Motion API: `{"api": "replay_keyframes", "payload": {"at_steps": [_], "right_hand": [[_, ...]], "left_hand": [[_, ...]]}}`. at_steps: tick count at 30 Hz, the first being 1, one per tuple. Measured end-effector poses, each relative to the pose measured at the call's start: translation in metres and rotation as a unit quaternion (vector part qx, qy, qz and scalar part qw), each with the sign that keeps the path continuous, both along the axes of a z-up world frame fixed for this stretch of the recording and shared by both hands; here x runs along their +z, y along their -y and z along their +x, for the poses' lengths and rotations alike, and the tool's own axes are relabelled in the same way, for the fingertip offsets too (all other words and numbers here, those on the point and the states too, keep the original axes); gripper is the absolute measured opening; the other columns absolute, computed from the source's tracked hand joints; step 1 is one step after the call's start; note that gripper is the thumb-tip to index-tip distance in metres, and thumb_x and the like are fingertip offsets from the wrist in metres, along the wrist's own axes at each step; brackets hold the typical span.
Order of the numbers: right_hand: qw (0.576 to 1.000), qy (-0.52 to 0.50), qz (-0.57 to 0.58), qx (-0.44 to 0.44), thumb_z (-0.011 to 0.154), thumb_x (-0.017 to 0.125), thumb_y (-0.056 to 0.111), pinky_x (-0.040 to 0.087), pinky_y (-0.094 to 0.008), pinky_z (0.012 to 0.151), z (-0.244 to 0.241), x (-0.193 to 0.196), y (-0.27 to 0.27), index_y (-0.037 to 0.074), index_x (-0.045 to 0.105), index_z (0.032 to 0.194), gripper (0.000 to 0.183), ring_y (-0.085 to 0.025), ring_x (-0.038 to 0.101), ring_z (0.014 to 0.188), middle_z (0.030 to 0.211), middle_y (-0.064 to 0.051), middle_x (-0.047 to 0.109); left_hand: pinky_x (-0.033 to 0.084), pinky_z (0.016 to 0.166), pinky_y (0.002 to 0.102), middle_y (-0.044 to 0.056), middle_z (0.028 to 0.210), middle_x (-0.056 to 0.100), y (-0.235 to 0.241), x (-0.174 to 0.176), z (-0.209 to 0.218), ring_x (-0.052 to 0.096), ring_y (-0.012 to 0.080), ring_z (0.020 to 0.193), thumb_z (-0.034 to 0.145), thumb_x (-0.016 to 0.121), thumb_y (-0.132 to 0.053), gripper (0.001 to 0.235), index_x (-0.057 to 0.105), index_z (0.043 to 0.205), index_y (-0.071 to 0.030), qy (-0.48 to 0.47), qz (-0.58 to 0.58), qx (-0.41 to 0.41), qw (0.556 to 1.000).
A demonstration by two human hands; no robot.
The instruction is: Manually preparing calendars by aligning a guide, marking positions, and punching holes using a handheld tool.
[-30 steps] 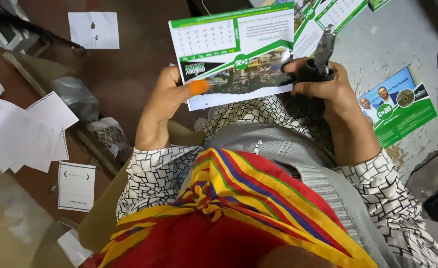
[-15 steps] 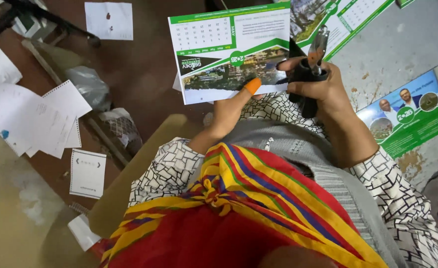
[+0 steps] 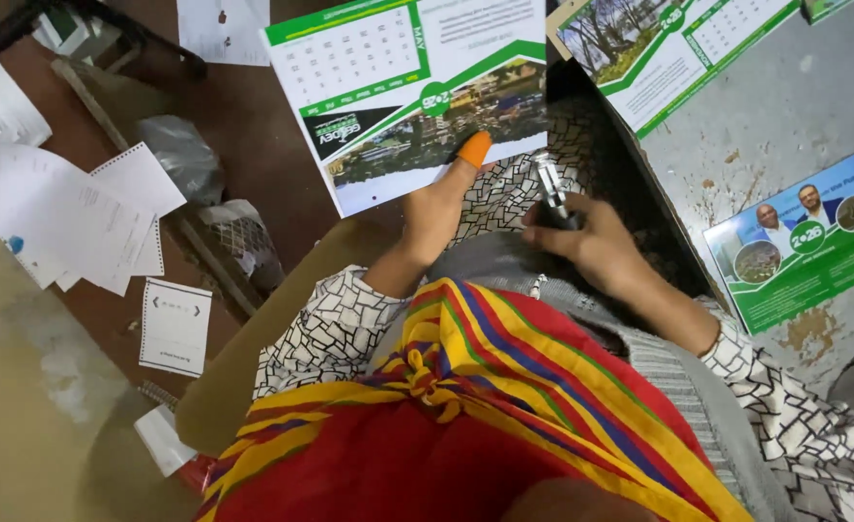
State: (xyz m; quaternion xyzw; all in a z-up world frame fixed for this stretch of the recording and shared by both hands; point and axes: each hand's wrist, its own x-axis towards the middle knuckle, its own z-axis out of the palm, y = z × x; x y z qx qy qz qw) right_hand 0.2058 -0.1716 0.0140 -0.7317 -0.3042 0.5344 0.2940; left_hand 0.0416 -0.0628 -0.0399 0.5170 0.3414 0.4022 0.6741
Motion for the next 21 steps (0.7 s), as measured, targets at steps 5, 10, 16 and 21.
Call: {"api": "replay_keyframes", "payload": {"at_steps": [5, 10, 16, 21], "right_hand": [[0.998, 0.035, -0.002, 0.048, 0.075, 0.077, 0.024, 0.041, -0.033, 0.067, -0.001, 0.015, -0.003, 0.008, 0.072, 0.099, 0.03, -0.025, 0.057, 0.072, 0.08, -0.014, 0.064], [0.996, 0.055, 0.014, 0.074, 0.077, 0.074, 0.023, 0.045, -0.039, 0.068, -0.007, 0.013, -0.008, 0.003, 0.069, 0.099, 0.03, -0.031, 0.059, 0.071, 0.077, -0.019, 0.064], [0.993, 0.078, 0.016, 0.087, 0.079, 0.073, 0.026, 0.045, -0.04, 0.065, -0.01, 0.014, -0.013, 0.004, 0.068, 0.097, 0.029, -0.032, 0.059, 0.068, 0.075, -0.018, 0.063], [0.996, 0.071, 0.013, 0.06, 0.08, 0.073, 0.031, 0.045, -0.038, 0.062, -0.013, 0.015, -0.017, 0.004, 0.066, 0.094, 0.031, -0.029, 0.056, 0.066, 0.071, -0.015, 0.058]], "left_hand": [[0.044, 0.1, 0.029, 0.024, 0.11, 0.068, 0.01, -0.022, 0.007, 0.068, 0.0192, 0.099, 0.088, 0.073, -0.018, 0.034, 0.067, 0.112, 0.003, -0.13, 0.097, 0.079, 0.984], [0.055, 0.096, 0.027, 0.007, 0.113, 0.063, 0.016, -0.011, 0.011, 0.065, 0.0176, 0.101, 0.088, 0.065, 0.013, 0.029, 0.057, 0.115, 0.006, 0.173, -0.015, 0.094, 0.98], [0.061, 0.081, 0.028, 0.008, 0.107, 0.061, 0.019, -0.019, 0.009, 0.065, 0.0173, 0.09, 0.089, 0.064, 0.008, 0.028, 0.053, 0.114, 0.006, 0.085, 0.018, 0.107, 0.99], [0.034, 0.104, 0.022, 0.009, 0.11, 0.072, 0.018, -0.015, -0.003, 0.054, -0.0034, 0.097, 0.097, 0.064, -0.02, 0.023, 0.07, 0.115, -0.009, -0.148, 0.106, 0.051, 0.982]]}}
